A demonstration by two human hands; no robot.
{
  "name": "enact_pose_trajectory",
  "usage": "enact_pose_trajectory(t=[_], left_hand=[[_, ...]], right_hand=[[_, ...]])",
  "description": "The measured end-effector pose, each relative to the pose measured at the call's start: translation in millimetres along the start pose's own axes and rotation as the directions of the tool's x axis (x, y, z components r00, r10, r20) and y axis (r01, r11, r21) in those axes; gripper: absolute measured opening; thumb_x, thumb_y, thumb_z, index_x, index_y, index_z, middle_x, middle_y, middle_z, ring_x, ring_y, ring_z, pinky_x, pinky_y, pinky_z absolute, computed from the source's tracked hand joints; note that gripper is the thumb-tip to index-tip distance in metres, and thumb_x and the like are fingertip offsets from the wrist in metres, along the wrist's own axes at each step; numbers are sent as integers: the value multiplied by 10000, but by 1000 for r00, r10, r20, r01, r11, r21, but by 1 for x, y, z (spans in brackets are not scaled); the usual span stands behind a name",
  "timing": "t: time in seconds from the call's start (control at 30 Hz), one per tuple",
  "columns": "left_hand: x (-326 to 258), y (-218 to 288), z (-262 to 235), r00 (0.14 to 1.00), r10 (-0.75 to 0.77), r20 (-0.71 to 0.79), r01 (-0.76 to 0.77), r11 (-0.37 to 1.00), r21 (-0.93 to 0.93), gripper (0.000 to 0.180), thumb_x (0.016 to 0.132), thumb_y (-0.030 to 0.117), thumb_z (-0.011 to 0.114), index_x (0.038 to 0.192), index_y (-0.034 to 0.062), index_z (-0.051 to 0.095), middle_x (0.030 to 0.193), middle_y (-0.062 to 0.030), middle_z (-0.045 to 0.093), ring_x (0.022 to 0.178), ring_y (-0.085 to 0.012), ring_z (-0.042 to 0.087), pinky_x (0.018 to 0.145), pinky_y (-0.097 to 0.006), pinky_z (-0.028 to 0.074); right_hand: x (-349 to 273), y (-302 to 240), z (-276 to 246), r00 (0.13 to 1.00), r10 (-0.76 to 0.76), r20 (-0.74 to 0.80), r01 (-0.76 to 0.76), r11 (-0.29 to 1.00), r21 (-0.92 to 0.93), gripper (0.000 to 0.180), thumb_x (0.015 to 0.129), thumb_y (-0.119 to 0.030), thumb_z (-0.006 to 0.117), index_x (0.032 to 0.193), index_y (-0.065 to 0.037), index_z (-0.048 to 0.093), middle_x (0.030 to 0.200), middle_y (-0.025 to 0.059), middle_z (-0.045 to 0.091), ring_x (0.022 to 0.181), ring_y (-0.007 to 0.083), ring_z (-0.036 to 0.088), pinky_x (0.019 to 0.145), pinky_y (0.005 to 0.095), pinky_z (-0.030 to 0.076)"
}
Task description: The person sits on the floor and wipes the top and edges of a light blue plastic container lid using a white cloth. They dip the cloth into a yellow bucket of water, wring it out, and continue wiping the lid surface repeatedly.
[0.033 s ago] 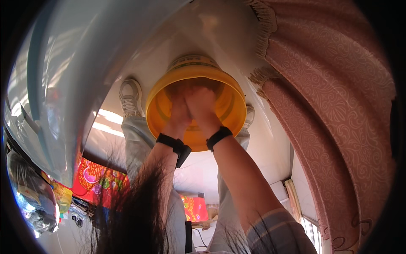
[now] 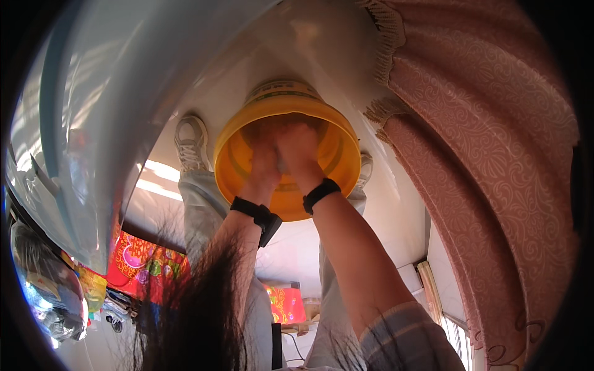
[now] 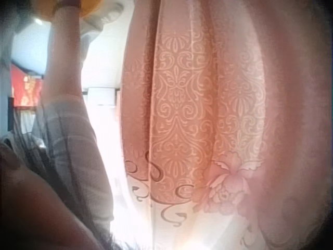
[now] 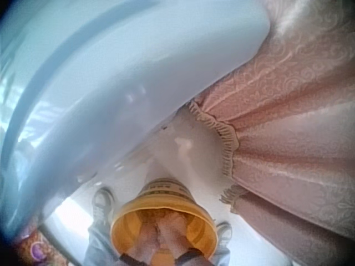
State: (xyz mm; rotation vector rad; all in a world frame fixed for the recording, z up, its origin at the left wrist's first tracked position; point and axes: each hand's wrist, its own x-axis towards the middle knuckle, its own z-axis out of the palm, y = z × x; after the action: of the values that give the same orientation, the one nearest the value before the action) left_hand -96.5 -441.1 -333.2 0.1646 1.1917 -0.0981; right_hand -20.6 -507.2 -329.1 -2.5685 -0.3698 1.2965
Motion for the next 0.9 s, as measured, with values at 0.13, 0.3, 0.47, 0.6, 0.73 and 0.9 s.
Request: enact_pose_trajectory(t=[0.13, 0.3, 0.47, 0.6, 0.73, 0.9], left_hand=[[-1, 1, 15, 951, 180, -252, -176, 984, 38, 282, 1055, 301, 582, 1244, 101, 641, 1067, -18, 689, 1052, -149, 655, 969, -338, 516], [0, 14, -13, 901, 195, -388, -80, 953, 292, 510, 1059, 450, 517, 1489, 177, 489, 1441, -30, 543, 1376, -253, 465, 1087, -613, 383], [3, 10, -35, 945, 232, -229, -86, 856, 510, 613, 1038, 547, 500, 1560, 249, 379, 1580, -34, 388, 1479, -312, 305, 1062, -713, 336], [-2, 17, -35, 961, 101, -259, -49, 979, 200, 556, 1045, 568, 487, 1468, 208, 470, 1490, -50, 496, 1366, -294, 469, 990, -619, 460], [-6, 35, -20, 991, -77, -105, 81, 996, 32, 525, 1061, 575, 482, 1370, 159, 563, 1240, -62, 671, 1155, -220, 630, 938, -464, 523], [-38, 40, 17, 979, -186, 87, 165, 963, 212, 528, 1014, 563, 608, 1352, 158, 582, 1137, -59, 701, 1050, -209, 667, 946, -450, 541]], right_hand=[[43, 49, 39, 906, 376, -192, -227, 817, 530, 250, 1004, -196, 566, 1105, -5, 692, 1081, 176, 734, 968, 356, 697, 824, 424, 568], [43, 74, 76, 938, 188, -290, -23, 871, 491, 320, 1038, -214, 533, 1256, 3, 622, 1187, 165, 688, 1062, 323, 653, 947, 388, 531], [35, 26, 81, 985, 132, -111, 8, 609, 793, 245, 983, -127, 607, 1186, -6, 671, 1113, 114, 716, 1027, 259, 676, 934, 360, 545], [25, -5, 48, 998, 50, -25, -3, 500, 866, 202, 939, -57, 665, 1131, -14, 710, 1054, 74, 739, 999, 209, 694, 924, 338, 557], [-32, -6, -14, 988, 6, 156, -143, 438, 887, 184, 853, 5, 710, 991, -91, 783, 875, 52, 740, 930, 196, 714, 889, 313, 556], [-109, -9, -70, 983, -174, -63, 150, 546, 824, 161, 922, 6, 668, 1047, -68, 737, 1051, 103, 716, 956, 211, 703, 832, 316, 550]])
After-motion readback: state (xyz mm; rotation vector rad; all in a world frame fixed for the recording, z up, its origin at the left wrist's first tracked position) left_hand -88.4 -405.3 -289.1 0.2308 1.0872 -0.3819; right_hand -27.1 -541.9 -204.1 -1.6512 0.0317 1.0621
